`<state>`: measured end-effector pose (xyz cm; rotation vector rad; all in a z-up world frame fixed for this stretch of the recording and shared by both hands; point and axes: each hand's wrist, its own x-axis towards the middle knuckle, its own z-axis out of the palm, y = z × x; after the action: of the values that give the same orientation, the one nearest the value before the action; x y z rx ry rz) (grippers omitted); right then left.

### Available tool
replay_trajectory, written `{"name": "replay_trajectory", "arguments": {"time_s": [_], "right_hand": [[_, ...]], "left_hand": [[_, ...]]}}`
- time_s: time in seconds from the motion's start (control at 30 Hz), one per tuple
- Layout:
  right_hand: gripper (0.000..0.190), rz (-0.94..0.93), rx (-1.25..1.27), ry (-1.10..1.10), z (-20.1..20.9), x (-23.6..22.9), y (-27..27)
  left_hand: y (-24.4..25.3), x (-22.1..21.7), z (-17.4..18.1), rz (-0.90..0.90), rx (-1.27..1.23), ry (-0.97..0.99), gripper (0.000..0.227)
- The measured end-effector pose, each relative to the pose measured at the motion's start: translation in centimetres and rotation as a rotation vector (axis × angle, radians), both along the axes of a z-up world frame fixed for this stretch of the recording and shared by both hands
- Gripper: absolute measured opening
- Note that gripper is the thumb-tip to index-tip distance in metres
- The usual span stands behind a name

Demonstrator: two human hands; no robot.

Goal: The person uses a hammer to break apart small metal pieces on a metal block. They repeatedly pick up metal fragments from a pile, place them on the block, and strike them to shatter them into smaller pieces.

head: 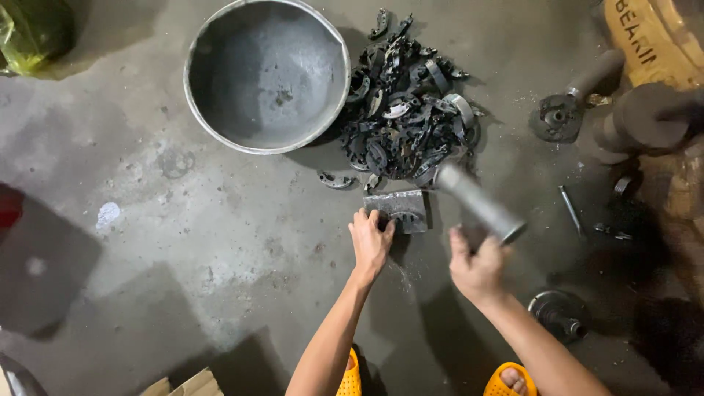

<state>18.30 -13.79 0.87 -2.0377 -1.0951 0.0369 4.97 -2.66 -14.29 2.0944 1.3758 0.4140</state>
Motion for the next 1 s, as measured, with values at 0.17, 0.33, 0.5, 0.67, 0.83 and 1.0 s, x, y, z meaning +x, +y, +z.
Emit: {"name": "replay_trajectory", "arguments": {"time_s": [0.17, 0.33, 0.5, 0.67, 0.83, 1.0], "right_hand": [[0.021, 0.223, -0.623, 0.208, -3.1, 2.6, -0.8], [0.022, 0.077, -0.253, 0.166, 8.1, 0.1, 0.5], [0.026, 0.197, -0.358, 0.038, -2.6, 1.3, -1.2], [0.034, 0.13, -0.534, 0.342, 2.0, 0.8, 0.1], [0.028, 0.159, -0.219, 0.169, -2.6, 0.6, -1.2], [0.054, 0.073, -0.741, 0.32, -0.7, 2.5, -0.6]], "left_hand": [[0.2, 0.2, 0.3, -0.001, -0.012, 0.012, 0.034], [-0.2, 0.2, 0.5, 0.048, 0.011, -0.029, 0.037], [-0.4, 0.2, 0.6, 0.052, 0.02, -0.018, 0.035], [-0.5, -0.1, 0.7, 0.077, 0.003, -0.041, 0.034], [-0.2, 0.1, -0.6, 0.071, 0.035, -0.03, 0.032], [-0.5, -0.6, 1.5, 0.061, 0.031, -0.045, 0.035]]}}
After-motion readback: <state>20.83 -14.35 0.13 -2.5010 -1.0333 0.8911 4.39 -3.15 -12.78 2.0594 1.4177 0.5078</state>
